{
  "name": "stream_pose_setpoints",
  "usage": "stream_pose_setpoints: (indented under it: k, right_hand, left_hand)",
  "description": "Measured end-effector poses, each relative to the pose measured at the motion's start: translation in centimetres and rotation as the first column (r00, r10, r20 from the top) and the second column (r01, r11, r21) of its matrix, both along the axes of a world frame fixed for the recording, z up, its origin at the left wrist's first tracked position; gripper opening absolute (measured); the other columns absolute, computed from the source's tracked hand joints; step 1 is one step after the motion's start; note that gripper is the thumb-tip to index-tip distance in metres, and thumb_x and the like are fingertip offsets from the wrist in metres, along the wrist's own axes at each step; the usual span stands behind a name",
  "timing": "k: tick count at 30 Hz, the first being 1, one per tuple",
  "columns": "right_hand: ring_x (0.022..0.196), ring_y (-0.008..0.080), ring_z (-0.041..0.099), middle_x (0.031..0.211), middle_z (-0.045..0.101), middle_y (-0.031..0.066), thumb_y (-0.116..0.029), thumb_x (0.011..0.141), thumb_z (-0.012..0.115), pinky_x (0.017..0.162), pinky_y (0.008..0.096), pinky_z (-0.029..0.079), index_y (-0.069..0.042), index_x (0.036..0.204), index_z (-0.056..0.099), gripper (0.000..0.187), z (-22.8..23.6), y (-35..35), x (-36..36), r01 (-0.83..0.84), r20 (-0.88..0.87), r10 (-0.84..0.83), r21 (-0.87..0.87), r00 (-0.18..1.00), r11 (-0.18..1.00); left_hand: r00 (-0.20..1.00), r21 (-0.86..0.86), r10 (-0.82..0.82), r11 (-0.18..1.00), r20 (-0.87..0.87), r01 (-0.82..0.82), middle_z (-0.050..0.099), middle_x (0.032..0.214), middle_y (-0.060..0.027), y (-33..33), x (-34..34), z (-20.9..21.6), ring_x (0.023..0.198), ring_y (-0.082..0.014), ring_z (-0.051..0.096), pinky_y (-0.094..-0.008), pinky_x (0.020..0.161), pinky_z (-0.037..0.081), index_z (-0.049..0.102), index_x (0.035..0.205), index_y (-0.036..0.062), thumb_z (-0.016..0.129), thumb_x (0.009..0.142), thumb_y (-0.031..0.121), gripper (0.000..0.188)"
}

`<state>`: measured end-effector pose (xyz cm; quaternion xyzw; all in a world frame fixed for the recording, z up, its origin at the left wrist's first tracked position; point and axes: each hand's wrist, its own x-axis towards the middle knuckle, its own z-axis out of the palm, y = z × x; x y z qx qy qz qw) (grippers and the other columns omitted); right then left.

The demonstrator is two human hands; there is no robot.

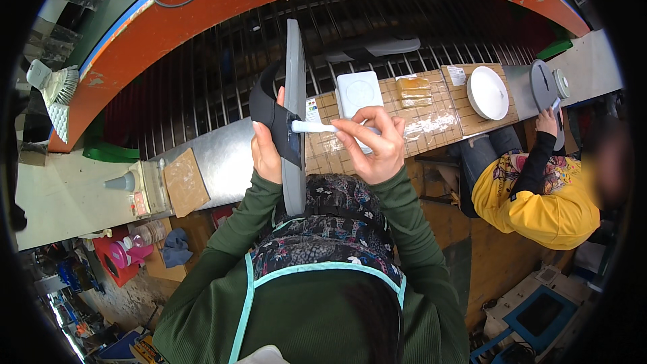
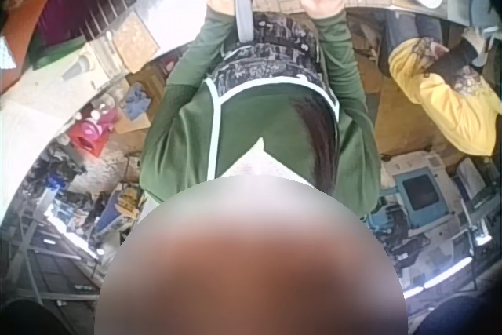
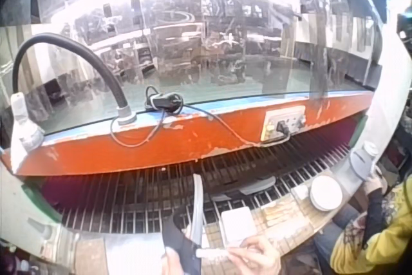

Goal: The person paints a gray plastic part with white paint using a small brush. They repeatedly dip the brush into a white container and apply paint to the edges and surfaces of the part while holding it in the other hand.

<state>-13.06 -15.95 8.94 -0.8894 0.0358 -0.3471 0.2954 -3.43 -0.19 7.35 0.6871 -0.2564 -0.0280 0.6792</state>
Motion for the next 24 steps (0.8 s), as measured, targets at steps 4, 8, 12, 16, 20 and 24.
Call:
stream_pose_setpoints:
  k: [4,8,12,16,20,24]
  right_hand:
    - [0.062,0.0089,0.052,0.084,0.059,-0.0019,-0.012,0.072,0.076,0.069,0.0284,0.028,-0.013,0.092,0.074,0.021,0.0,0.2,-0.1,-0.022,-0.010,0.022,0.022,1.000,1.000]
    - [0.061,0.0106,0.056,0.086,0.060,0.0044,-0.005,0.072,0.074,0.071,0.0273,0.036,-0.006,0.092,0.074,0.019,0.2,0.4,-0.4,-0.056,-0.052,0.056,0.011,0.997,0.998]
    - [0.061,0.0103,0.057,0.087,0.060,0.0046,-0.005,0.072,0.075,0.073,0.0273,0.035,-0.006,0.091,0.073,0.019,0.1,0.6,-0.7,-0.071,-0.073,0.073,0.026,0.995,0.997]
    - [0.060,0.0097,0.047,0.086,0.058,-0.0019,-0.012,0.072,0.074,0.069,0.0292,0.027,-0.013,0.092,0.074,0.020,-0.4,0.8,-0.6,-0.073,-0.036,0.075,0.038,0.997,0.997]
    - [0.059,0.0096,0.046,0.086,0.058,-0.0020,-0.012,0.073,0.074,0.069,0.0291,0.028,-0.013,0.093,0.074,0.019,-0.4,0.8,-0.8,-0.094,-0.059,0.097,0.049,0.994,0.994]
    - [0.059,0.0088,0.049,0.088,0.057,0.0024,-0.009,0.074,0.074,0.062,0.0267,0.038,-0.010,0.094,0.074,0.020,-0.5,0.7,-0.8,-0.229,-0.053,0.256,0.303,0.965,0.925]
  left_hand:
    - [0.999,-0.031,-0.012,0.999,-0.046,0.010,0.062,0.108,-0.0109,0.0,0.2,-0.3,0.083,-0.0151,0.052,-0.0273,0.079,0.040,0.045,0.134,-0.0046,0.012,0.103,0.036,0.061]
    - [0.999,-0.069,0.041,0.997,0.018,-0.040,0.062,0.104,-0.0089,-0.5,0.6,-0.6,0.081,-0.0139,0.051,-0.0256,0.078,0.040,0.044,0.136,-0.0034,0.012,0.103,0.037,0.061]
    - [1.000,-0.050,0.007,0.999,-0.014,-0.008,0.061,0.101,-0.0065,-0.2,0.9,-0.5,0.079,-0.0116,0.049,-0.0235,0.076,0.039,0.044,0.137,-0.0010,0.012,0.103,0.038,0.061]
    - [0.999,-0.037,0.007,0.999,-0.043,-0.008,0.061,0.100,-0.0054,-0.1,1.1,-0.3,0.078,-0.0106,0.049,-0.0228,0.075,0.039,0.045,0.137,0.0005,0.011,0.103,0.039,0.062]
    - [0.996,-0.034,-0.038,0.999,-0.075,0.036,0.056,0.118,-0.0083,0.0,1.3,-0.3,0.101,-0.0133,0.050,-0.0235,0.090,0.037,0.038,0.141,0.0013,0.010,0.102,0.045,0.065]
    - [0.927,-0.165,-0.179,0.978,-0.330,0.130,0.047,0.135,-0.0109,0.0,1.4,-0.2,0.118,-0.0169,0.048,-0.0266,0.100,0.037,0.029,0.145,0.0035,0.013,0.098,0.056,0.072]
